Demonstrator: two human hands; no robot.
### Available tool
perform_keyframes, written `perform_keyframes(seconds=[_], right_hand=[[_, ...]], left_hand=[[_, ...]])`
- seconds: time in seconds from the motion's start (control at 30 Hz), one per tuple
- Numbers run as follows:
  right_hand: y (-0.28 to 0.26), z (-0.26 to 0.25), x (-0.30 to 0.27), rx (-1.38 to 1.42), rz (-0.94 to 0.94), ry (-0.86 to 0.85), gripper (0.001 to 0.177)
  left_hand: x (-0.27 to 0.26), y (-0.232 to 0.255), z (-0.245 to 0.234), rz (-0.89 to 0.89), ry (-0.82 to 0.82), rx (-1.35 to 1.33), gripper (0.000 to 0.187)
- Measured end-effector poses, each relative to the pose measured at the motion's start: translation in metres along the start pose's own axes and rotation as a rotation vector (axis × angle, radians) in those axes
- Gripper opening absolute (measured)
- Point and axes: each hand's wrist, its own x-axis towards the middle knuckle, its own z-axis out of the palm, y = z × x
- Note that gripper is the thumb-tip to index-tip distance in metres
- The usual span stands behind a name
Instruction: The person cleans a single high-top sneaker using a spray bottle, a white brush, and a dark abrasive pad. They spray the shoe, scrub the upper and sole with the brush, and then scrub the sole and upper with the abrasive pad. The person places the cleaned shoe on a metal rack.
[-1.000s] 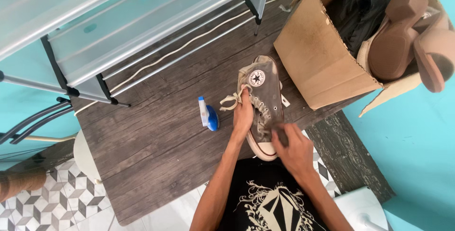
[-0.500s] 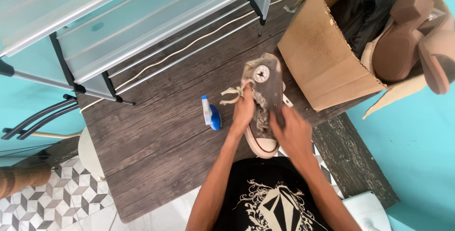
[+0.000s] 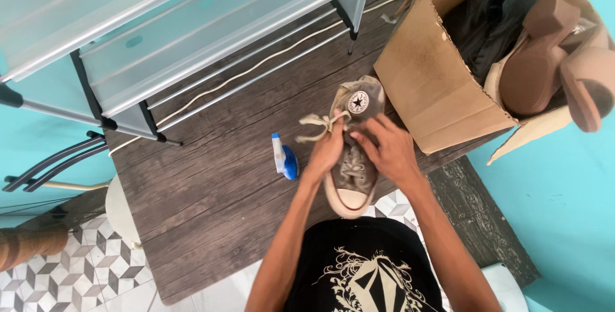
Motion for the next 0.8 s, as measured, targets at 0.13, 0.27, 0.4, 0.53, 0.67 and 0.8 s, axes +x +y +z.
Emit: perform_keyframes(seconds=[0.13, 0.27, 0.4, 0.53, 0.67, 0.8], right_hand=[[0.003, 0.004, 0.025, -0.014, 0.133, 0.097, 0.02], [0.0, 0.017, 0.021, -0.111, 0.123, 0.315, 0.021], [-0.014, 0.013, -0.008, -0.009, 0.129, 0.127, 0.019], [-0.012, 0.001, -0.016, 0.113, 0.2, -0.124, 0.019], [0.005, 0.006, 0.001, -0.072, 0.063, 0.01, 0.017], [0.024, 0.008, 0.029, -0.204, 0.15, 0.207, 0.013]], left_hand=[[-0.011, 0.002, -0.005, 0.076, -0.039, 0.159, 0.095], [-0.013, -0.005, 0.008, 0.043, -0.041, 0.102, 0.095], [-0.007, -0.02, 0.007, 0.043, -0.023, 0.057, 0.094], [0.003, -0.031, 0.013, 0.08, -0.039, -0.017, 0.092], [-0.003, -0.039, 0.029, -0.002, -0.057, 0.047, 0.089], [-0.022, -0.037, 0.042, 0.03, -0.062, 0.04, 0.086]])
